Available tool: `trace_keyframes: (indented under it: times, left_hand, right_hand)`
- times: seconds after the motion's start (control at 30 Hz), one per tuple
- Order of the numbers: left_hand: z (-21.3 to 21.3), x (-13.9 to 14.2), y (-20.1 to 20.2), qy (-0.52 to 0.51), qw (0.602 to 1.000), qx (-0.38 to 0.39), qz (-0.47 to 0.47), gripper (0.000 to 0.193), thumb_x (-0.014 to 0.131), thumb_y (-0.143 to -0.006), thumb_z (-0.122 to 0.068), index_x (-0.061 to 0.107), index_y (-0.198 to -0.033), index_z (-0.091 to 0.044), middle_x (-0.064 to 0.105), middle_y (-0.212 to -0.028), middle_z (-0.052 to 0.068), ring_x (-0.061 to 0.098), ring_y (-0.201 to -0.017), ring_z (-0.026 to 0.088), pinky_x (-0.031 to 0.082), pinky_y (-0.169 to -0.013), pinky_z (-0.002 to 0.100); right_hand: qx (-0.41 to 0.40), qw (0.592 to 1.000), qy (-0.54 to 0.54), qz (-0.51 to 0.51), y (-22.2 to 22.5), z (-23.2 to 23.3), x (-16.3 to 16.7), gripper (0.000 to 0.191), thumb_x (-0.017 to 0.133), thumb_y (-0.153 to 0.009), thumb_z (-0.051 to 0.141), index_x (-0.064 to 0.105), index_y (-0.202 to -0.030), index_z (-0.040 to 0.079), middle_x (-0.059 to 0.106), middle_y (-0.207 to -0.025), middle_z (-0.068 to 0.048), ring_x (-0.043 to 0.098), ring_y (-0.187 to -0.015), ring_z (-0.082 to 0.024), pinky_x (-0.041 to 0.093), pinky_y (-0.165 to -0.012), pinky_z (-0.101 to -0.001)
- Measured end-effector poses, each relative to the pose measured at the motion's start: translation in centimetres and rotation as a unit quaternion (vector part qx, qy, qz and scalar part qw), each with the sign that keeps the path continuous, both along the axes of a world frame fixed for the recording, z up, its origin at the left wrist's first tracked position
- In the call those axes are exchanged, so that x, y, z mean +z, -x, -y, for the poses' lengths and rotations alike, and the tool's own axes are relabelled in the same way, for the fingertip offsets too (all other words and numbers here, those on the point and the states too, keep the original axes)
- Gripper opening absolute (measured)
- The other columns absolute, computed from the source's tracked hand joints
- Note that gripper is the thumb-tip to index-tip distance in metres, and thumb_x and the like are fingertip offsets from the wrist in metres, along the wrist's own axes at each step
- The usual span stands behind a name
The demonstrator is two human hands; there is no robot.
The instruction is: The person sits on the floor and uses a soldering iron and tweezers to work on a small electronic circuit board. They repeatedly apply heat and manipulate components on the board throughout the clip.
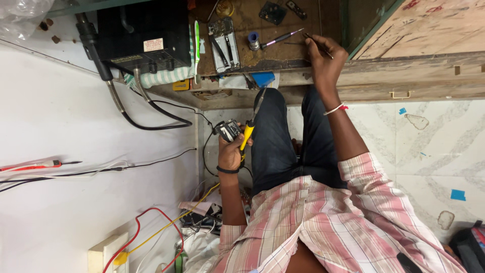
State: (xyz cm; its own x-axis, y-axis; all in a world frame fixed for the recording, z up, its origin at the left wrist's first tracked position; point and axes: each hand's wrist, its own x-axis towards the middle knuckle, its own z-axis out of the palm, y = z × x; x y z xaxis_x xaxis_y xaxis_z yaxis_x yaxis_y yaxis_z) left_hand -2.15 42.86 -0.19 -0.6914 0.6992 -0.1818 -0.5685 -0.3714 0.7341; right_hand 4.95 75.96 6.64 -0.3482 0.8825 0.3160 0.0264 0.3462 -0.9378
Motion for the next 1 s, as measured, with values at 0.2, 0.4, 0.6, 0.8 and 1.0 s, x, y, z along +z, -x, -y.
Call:
trace_keyframes:
  times: [0.2, 0.4, 0.6, 0.8, 1.0]
  left_hand:
    - [0.0, 0.1, 0.0, 0.008, 1.0, -0.007, -0.002, 0.039, 0.077, -0.09, -0.002, 0.06, -0.125, 0.005, 0.072, -0.106, 0.021, 0.071, -0.078, 0.029, 0.058, -0.071, 0.042]
    - [0.0, -0.1, -0.1, 0.01, 1.0, -0.011, -0.002, 0.04, 0.077, -0.091, -0.003, 0.059, -0.126, 0.005, 0.072, -0.105, 0.021, 0.07, -0.078, 0.028, 0.058, -0.071, 0.041]
    - [-0.1, -0.1, -0.2, 0.016, 1.0, -0.012, -0.005, 0.041, 0.077, -0.09, -0.003, 0.059, -0.127, 0.005, 0.072, -0.104, 0.021, 0.071, -0.077, 0.029, 0.058, -0.071, 0.041]
    - [-0.1, -0.3, -0.3, 0.019, 1.0, -0.01, -0.006, 0.041, 0.076, -0.09, -0.002, 0.059, -0.127, 0.005, 0.072, -0.106, 0.021, 0.07, -0.078, 0.029, 0.058, -0.072, 0.041]
    - [0.0, -0.5, -0.3, 0.014, 1.0, -0.009, -0.001, 0.04, 0.076, -0.09, -0.001, 0.059, -0.126, 0.005, 0.072, -0.108, 0.021, 0.071, -0.079, 0.029, 0.058, -0.071, 0.042]
  right_hand:
    - [-0.015, 0.999, -0.03, 0.016, 0.3, 0.0, 0.0, 0.015, 0.079, -0.096, 0.006, 0.079, -0.105, -0.007, 0.078, -0.087, -0.011, 0.069, -0.077, -0.009, 0.054, -0.068, -0.0235]
    - [-0.014, 0.999, -0.052, 0.006, 0.4, 0.0, -0.4, 0.014, 0.079, -0.096, 0.003, 0.078, -0.104, -0.008, 0.078, -0.087, -0.013, 0.07, -0.077, -0.011, 0.054, -0.068, -0.0243]
    - [-0.011, 0.998, -0.062, 0.007, 0.4, -0.2, -0.7, 0.011, 0.078, -0.096, 0.002, 0.078, -0.102, -0.007, 0.077, -0.089, -0.013, 0.071, -0.078, -0.012, 0.055, -0.069, -0.0246]
    - [0.0, 0.999, -0.038, -0.014, 0.2, -0.1, -0.4, 0.008, 0.077, -0.097, 0.001, 0.081, -0.101, -0.004, 0.077, -0.089, -0.012, 0.069, -0.079, -0.012, 0.055, -0.071, -0.0245]
    - [0.044, 0.989, 0.091, -0.105, -1.7, 1.8, 2.3, 0.006, 0.073, -0.099, 0.002, 0.078, -0.1, -0.001, 0.076, -0.09, -0.01, 0.069, -0.077, -0.012, 0.057, -0.07, -0.0235]
